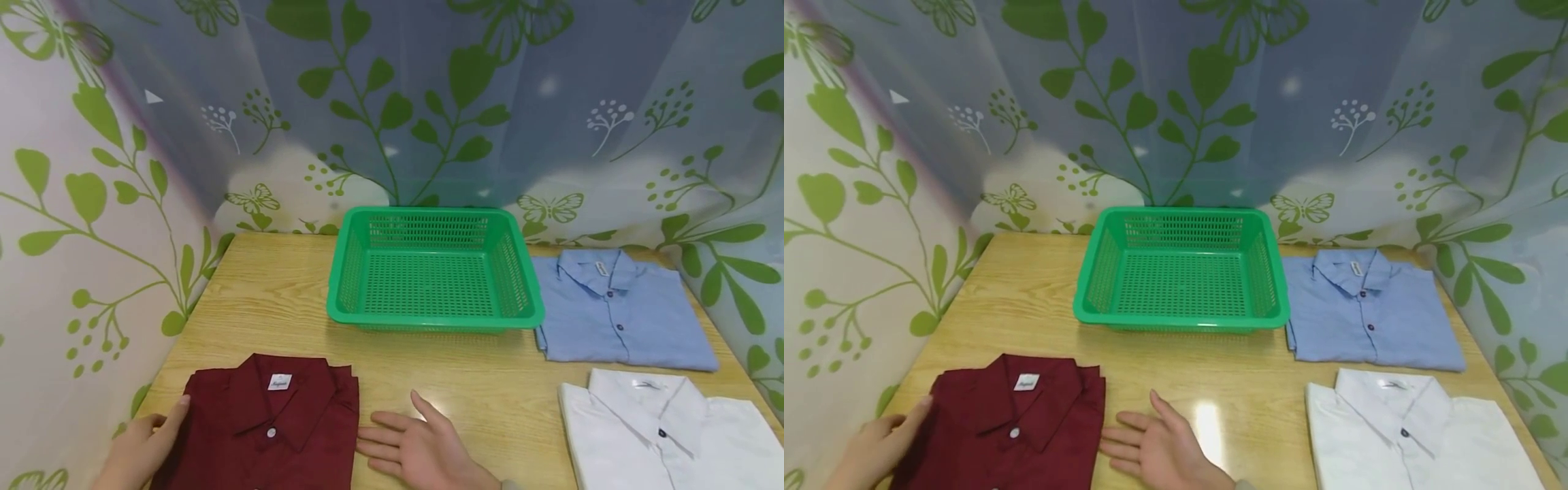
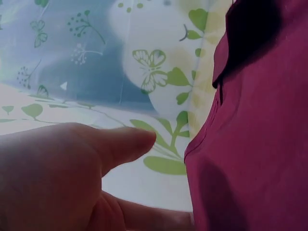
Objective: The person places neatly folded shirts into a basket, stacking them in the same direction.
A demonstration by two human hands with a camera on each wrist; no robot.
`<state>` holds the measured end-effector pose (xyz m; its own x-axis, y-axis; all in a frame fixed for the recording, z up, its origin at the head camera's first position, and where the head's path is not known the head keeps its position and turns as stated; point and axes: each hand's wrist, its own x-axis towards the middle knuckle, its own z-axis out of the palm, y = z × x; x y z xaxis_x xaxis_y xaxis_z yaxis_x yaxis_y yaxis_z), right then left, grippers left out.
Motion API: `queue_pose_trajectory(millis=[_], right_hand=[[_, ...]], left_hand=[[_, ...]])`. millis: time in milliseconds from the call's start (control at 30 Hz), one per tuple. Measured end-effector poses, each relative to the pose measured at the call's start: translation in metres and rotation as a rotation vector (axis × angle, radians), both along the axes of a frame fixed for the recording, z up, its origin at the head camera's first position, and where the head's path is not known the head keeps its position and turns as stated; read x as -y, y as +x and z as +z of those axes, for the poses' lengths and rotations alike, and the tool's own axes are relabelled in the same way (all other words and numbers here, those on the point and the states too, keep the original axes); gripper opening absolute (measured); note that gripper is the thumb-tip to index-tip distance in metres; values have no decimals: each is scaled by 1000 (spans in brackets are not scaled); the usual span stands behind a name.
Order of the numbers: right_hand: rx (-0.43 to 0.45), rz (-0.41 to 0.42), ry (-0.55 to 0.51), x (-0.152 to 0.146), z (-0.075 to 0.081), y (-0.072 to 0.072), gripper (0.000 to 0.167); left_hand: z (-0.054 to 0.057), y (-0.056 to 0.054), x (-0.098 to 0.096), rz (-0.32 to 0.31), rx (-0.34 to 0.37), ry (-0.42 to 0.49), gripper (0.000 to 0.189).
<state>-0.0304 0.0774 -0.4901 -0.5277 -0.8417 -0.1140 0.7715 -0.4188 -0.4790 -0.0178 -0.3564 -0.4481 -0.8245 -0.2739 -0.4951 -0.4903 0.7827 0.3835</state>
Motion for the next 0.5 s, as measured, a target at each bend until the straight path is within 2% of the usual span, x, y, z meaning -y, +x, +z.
queue_pose_trajectory(millis=[267,500], right_hand=[[3,5,51,5,-1,0,89],[-18,17,49,5,-2,1,90]], left_hand=[[-4,-3,-10,8,-45,25,83],[-5,-7,-22,5,-55,46,83]])
